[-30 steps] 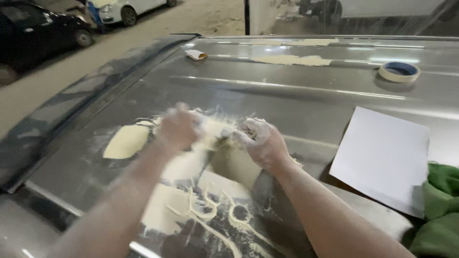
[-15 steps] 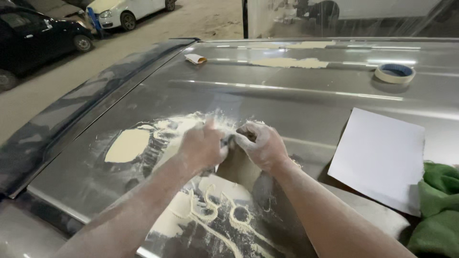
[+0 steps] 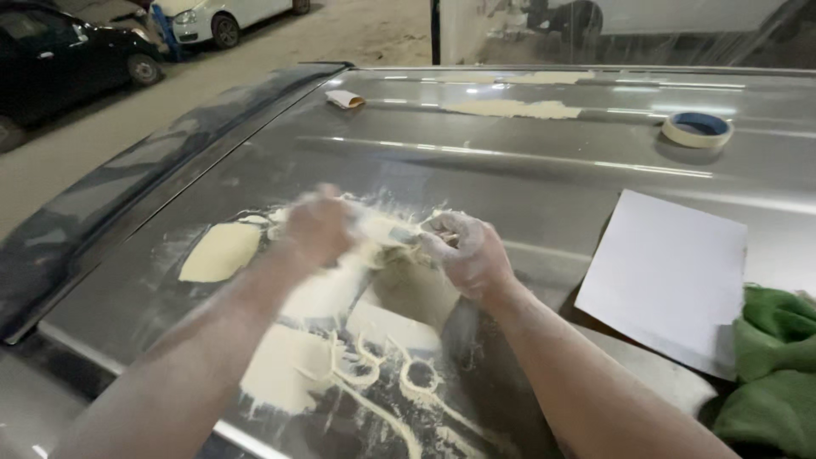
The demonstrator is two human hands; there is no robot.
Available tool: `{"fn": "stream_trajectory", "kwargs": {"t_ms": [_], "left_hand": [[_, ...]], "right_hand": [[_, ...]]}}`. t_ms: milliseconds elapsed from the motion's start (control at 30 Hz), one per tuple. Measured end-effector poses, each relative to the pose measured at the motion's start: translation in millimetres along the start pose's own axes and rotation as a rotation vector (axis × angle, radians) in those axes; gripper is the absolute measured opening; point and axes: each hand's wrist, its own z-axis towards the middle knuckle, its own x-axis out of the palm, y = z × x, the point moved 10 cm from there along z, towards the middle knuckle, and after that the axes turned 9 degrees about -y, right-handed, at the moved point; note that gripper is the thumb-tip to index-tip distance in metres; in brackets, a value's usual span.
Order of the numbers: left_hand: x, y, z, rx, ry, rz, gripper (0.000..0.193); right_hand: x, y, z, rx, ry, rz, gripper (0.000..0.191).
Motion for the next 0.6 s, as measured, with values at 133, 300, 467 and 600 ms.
{"fn": "stream_trajectory", "kwargs": {"t_ms": [133,300,467,600], "left_hand": [[-3,5,-8,-0.099,0.074,0.007,0.038],[-14,-37,-26,0.171,-0.05,-0.083,0.041],[-8,27,-11,-0.083,-0.058,-0.053,0.035],[16,12,-8,0.025,0.004,0.006,0.03]], "right_hand": [[-1,16,1,-0.14,-0.018,-0.063,0.032],[11,-7,-1,0.111,0.102,-0.114,0.036],[0,4,-3,0.032,0.019,-0.055,0.038],[2,18,-1,-0.073,0.016,-0.117,0.034]]}}
